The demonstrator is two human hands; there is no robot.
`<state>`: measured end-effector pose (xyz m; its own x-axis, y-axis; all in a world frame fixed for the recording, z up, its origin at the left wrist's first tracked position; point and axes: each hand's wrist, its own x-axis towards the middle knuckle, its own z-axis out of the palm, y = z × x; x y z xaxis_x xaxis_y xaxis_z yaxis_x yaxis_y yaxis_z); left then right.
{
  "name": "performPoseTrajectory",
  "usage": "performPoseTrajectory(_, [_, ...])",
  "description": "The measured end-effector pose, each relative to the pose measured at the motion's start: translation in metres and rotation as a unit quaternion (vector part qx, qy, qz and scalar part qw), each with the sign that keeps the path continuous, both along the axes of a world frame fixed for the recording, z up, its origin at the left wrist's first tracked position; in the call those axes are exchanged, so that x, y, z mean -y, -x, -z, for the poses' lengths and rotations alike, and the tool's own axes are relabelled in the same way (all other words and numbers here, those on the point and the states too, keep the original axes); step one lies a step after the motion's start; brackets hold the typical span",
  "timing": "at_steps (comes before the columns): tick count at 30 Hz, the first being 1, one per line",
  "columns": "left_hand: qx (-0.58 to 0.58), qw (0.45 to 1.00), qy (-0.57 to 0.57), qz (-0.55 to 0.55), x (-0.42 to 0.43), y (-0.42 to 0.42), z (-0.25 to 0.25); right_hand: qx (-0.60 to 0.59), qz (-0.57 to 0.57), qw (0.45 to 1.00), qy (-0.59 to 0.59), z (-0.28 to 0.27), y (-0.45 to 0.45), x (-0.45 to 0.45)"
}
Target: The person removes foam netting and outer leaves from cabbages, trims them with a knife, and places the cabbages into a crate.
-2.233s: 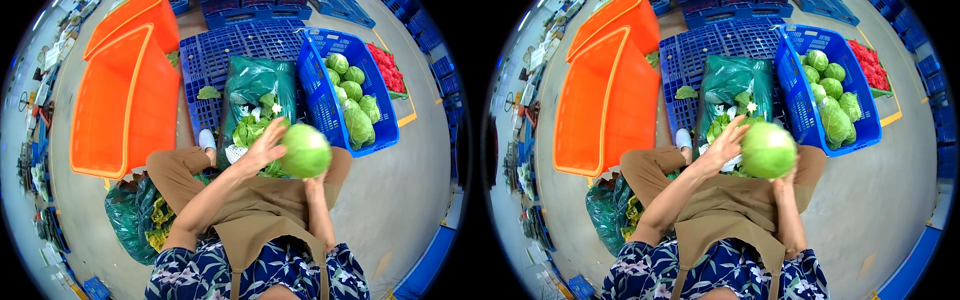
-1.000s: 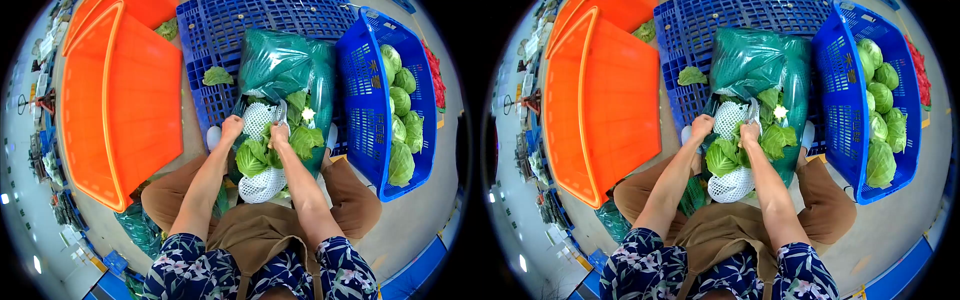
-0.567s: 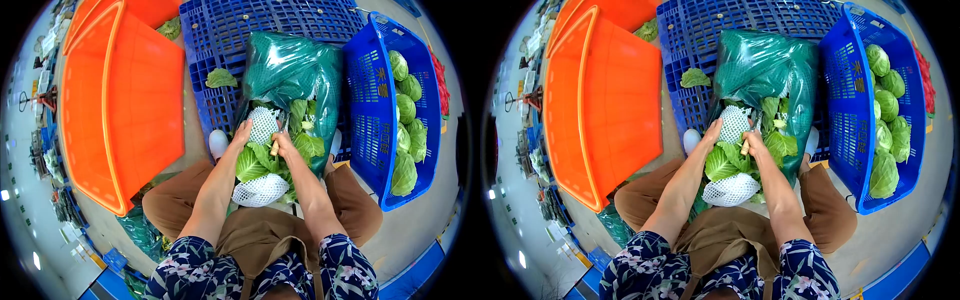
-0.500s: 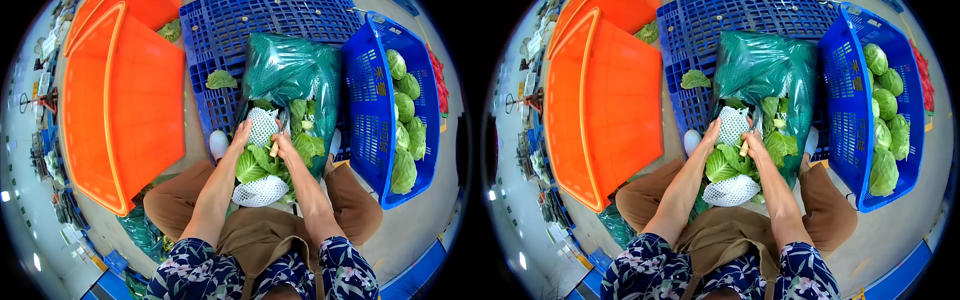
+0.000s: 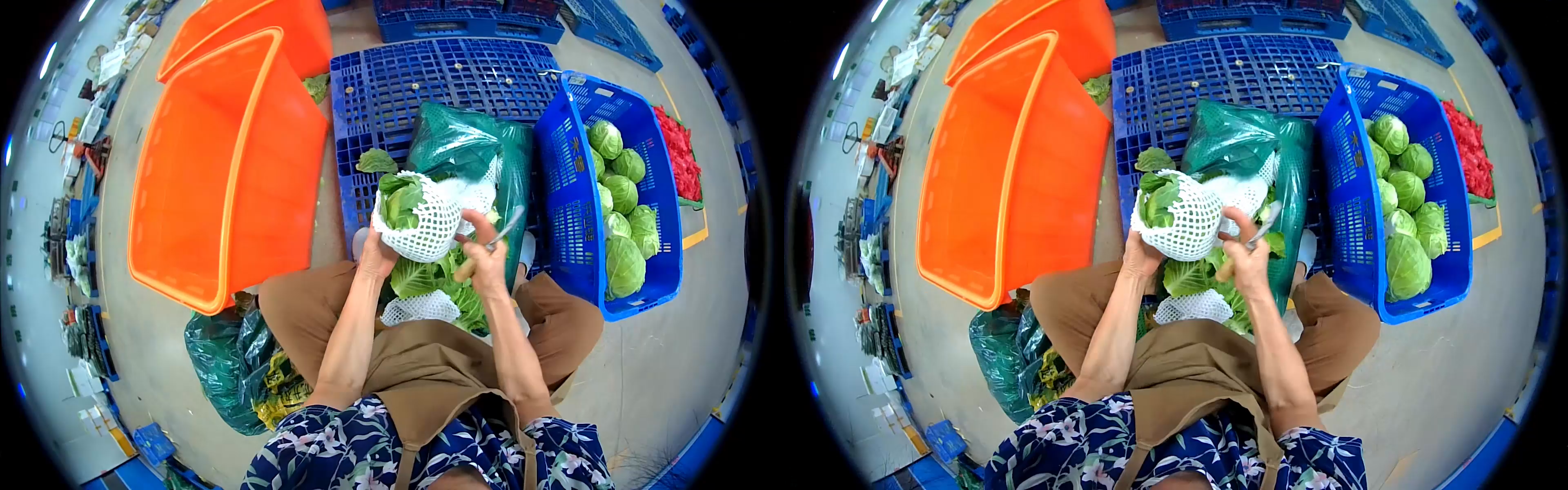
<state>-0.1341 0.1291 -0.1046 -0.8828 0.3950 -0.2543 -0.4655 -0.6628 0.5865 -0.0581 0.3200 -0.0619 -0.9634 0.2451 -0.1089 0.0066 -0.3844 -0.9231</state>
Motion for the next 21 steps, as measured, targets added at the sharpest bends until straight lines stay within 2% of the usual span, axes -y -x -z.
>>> performPoseTrajectory(1, [-0.021, 1.000, 0.006, -0.002, 0.003, -0.006, -0.012, 0.031, 0.011, 0.999, 0.012, 0.002, -0.004, -0.008])
performPoseTrajectory(3, [-0.033, 0.998, 0.053, -0.032, 0.003, -0.018, -0.031, 0.110, 0.038, 0.981, 0.155, -0.017, -0.002, -0.003])
performPoseTrajectory(4, [-0.077, 0.995, 0.056, -0.022, 0.003, -0.021, -0.030, 0.057, -0.070, 0.960, 0.267, -0.004, -0.002, -0.003])
performPoseTrajectory(7, [-0.114, 0.984, 0.136, -0.019, 0.003, -0.032, -0.053, 0.086, -0.006, 0.942, 0.325, -0.009, -0.017, 0.003])
performPoseTrajectory(8, [-0.113, 0.985, 0.129, -0.027, 0.002, -0.033, -0.057, 0.036, -0.022, 0.955, 0.294, 0.006, -0.027, 0.002])
performPoseTrajectory(11, [-0.104, 0.986, 0.118, -0.062, 0.002, -0.050, -0.061, -0.008, -0.048, 0.981, 0.189, 0.013, -0.044, -0.004])
performPoseTrajectory(12, [-0.107, 0.984, 0.116, -0.082, 0.001, -0.054, -0.062, 0.053, -0.025, 0.982, 0.179, 0.009, -0.048, -0.004])
performPoseTrajectory(15, [-0.090, 0.983, 0.085, -0.132, -0.002, -0.064, -0.061, 0.027, 0.001, 0.937, 0.347, 0.014, -0.055, 0.001])
performPoseTrajectory(16, [-0.089, 0.984, 0.074, -0.133, 0.001, -0.065, -0.060, 0.019, 0.035, 0.932, 0.361, 0.013, -0.056, 0.005])
performPoseTrajectory(18, [-0.086, 0.984, 0.067, -0.142, 0.000, -0.072, -0.066, -0.027, 0.028, 0.918, 0.395, 0.009, -0.056, 0.010])
performPoseTrajectory(21, [-0.039, 0.989, -0.005, -0.142, -0.004, -0.084, -0.064, -0.073, 0.051, 0.903, 0.420, 0.006, -0.059, 0.017])
